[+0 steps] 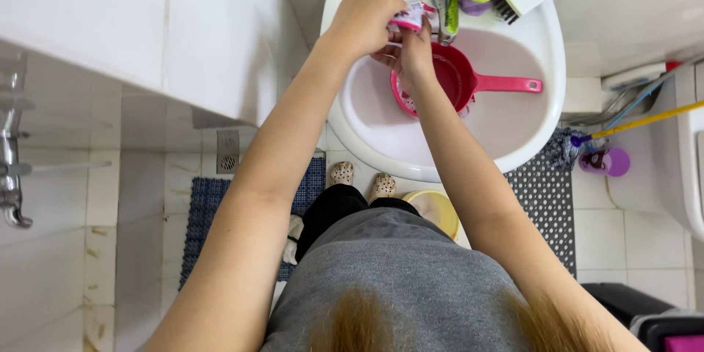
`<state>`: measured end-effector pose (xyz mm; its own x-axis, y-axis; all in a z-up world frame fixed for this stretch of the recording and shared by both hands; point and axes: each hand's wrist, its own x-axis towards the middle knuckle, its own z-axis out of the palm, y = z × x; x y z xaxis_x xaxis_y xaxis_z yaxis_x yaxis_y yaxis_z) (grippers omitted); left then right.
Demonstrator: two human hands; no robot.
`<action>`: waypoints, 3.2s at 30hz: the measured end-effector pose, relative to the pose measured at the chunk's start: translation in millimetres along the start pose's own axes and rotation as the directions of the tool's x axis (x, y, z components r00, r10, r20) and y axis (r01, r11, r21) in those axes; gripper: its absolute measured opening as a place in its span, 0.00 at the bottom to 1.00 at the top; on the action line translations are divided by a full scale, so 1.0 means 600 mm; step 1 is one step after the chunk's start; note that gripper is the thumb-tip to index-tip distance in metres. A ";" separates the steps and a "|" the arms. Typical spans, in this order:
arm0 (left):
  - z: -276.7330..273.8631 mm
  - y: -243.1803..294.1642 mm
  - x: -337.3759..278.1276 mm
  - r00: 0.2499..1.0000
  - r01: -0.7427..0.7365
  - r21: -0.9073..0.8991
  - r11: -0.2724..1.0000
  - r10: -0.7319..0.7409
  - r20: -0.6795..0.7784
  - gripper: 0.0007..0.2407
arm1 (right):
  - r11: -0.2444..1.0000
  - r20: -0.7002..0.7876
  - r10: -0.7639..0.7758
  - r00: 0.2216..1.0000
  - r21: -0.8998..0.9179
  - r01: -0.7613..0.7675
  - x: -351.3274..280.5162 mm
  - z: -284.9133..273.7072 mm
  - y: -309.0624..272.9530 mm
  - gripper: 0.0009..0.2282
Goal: Cleaning the toilet, sink, and scrubbing the walls in a bathroom.
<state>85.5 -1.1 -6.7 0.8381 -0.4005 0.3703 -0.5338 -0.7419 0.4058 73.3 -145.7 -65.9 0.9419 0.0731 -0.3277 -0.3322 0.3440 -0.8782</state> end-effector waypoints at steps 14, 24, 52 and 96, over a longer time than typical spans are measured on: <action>-0.119 0.139 -0.227 0.989 -0.069 0.107 0.992 0.082 -0.123 0.16 | 0.903 0.281 -0.245 0.928 -0.282 0.323 -0.180 -0.041 -0.002 0.11; -0.062 0.210 -0.604 0.997 -0.042 0.227 0.973 0.025 0.076 0.17 | 0.719 0.225 0.001 0.974 -0.677 0.156 -0.512 0.002 0.217 0.26; 1.056 -0.512 -0.449 0.459 0.737 -0.578 0.351 -0.887 0.046 0.26 | 0.882 -0.171 0.112 0.979 -0.437 -0.177 -0.038 -0.521 0.844 0.14; -0.116 0.121 -0.491 0.944 0.301 -0.309 0.902 -0.329 -0.042 0.13 | 0.833 -0.283 0.079 0.956 -0.508 -0.219 -0.552 -0.406 0.236 0.10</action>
<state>-208.1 100.3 -28.1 0.9616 -0.1117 0.2508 -0.2643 -0.6236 0.7357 -297.6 -349.6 -166.5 0.8605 -0.1680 -0.4809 -0.5077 -0.2049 -0.8368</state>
